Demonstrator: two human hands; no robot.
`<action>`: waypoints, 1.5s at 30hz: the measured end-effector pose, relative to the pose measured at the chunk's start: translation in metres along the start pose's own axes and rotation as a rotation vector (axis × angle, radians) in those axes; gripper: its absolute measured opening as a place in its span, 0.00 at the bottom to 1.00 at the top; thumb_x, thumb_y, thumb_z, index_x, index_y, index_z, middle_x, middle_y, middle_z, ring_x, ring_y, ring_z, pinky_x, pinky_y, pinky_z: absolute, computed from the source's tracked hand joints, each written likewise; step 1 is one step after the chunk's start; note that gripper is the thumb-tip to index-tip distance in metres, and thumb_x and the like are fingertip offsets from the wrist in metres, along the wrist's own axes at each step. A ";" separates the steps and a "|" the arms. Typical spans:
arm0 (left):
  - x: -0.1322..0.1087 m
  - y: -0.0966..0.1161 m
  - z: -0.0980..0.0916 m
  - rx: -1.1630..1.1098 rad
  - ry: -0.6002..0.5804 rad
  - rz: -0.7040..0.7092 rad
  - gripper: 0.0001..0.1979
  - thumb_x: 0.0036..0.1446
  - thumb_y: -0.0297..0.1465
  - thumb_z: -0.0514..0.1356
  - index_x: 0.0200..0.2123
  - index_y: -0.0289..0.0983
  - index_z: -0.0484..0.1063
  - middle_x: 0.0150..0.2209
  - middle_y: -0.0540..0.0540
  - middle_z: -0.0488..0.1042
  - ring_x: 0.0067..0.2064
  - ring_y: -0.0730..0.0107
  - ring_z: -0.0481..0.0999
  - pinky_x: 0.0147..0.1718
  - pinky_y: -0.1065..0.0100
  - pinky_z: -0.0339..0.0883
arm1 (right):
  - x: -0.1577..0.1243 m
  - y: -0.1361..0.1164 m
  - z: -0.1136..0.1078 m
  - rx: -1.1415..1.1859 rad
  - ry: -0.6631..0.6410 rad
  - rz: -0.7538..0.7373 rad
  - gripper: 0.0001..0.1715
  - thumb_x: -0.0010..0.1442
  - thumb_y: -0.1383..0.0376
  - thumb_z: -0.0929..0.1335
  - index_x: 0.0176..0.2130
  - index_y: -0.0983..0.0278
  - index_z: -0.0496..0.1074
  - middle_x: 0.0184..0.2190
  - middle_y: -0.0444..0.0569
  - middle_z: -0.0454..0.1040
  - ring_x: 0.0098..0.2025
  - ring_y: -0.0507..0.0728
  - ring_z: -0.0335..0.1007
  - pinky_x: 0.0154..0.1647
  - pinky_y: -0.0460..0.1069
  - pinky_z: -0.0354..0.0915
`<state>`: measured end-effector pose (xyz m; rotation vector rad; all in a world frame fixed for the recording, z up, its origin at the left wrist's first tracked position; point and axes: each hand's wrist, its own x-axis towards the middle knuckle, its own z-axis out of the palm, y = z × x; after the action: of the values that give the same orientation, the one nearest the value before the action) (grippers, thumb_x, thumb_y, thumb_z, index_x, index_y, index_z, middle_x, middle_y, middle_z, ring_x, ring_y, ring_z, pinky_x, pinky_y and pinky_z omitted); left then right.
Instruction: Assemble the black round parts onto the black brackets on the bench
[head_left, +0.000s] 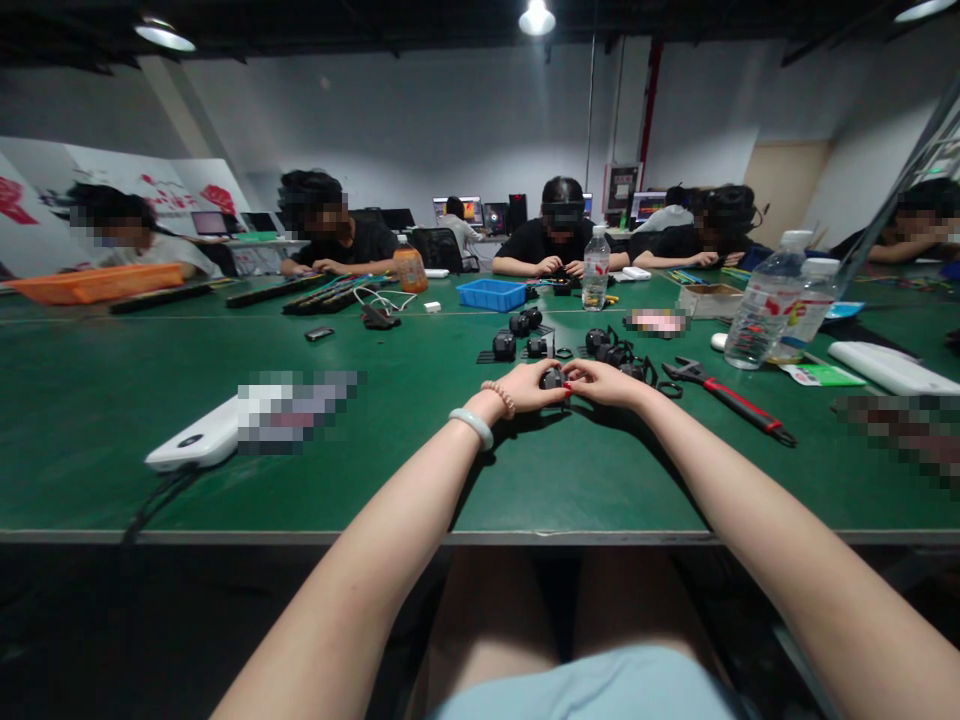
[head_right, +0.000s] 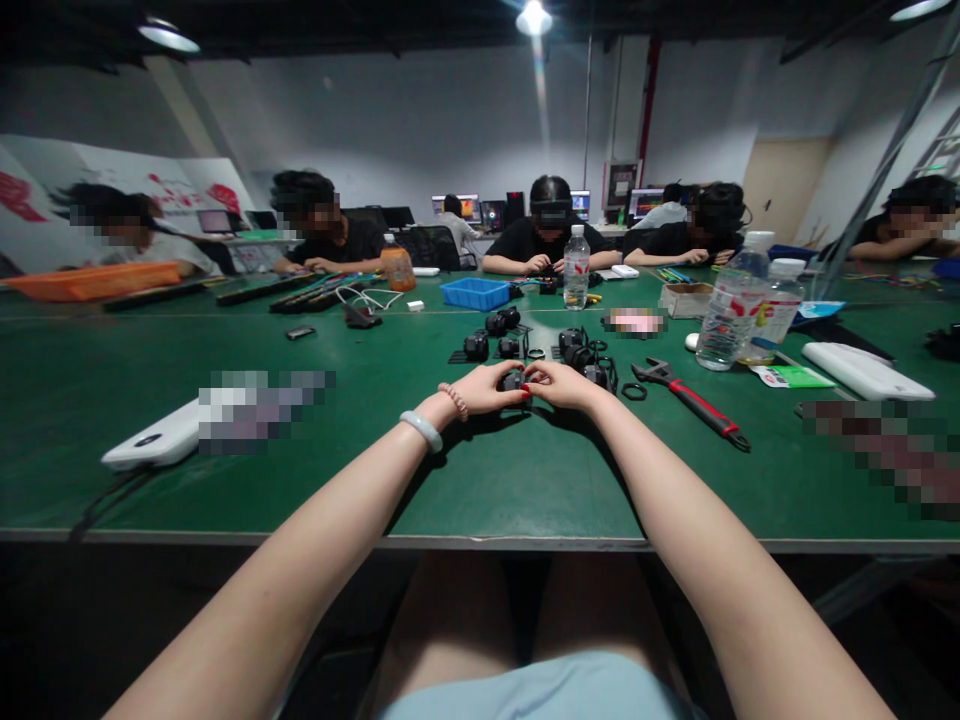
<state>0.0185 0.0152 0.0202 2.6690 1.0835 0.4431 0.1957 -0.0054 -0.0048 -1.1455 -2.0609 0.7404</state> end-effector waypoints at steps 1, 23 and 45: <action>0.000 0.000 0.000 0.003 0.002 0.001 0.29 0.44 0.46 0.52 0.47 0.37 0.59 0.40 0.45 0.70 0.39 0.65 0.69 0.36 0.70 0.62 | 0.000 0.000 0.000 -0.002 0.000 -0.004 0.16 0.50 0.64 0.62 0.40 0.66 0.64 0.33 0.48 0.67 0.33 0.50 0.63 0.35 0.45 0.60; 0.000 0.002 -0.001 0.016 -0.005 -0.016 0.29 0.44 0.46 0.52 0.48 0.37 0.58 0.41 0.45 0.69 0.41 0.64 0.69 0.37 0.69 0.62 | 0.003 0.002 0.000 -0.098 0.001 -0.023 0.14 0.52 0.62 0.61 0.38 0.67 0.67 0.34 0.49 0.69 0.33 0.51 0.63 0.34 0.46 0.59; 0.001 0.001 -0.001 0.002 -0.010 -0.012 0.30 0.44 0.46 0.52 0.49 0.38 0.56 0.43 0.45 0.68 0.42 0.64 0.68 0.39 0.69 0.61 | 0.000 0.003 -0.001 0.110 -0.036 0.013 0.21 0.46 0.66 0.65 0.42 0.64 0.59 0.33 0.46 0.64 0.29 0.47 0.61 0.31 0.43 0.60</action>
<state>0.0192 0.0153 0.0211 2.6620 1.0977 0.4267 0.1977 -0.0038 -0.0066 -1.0926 -2.0179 0.8755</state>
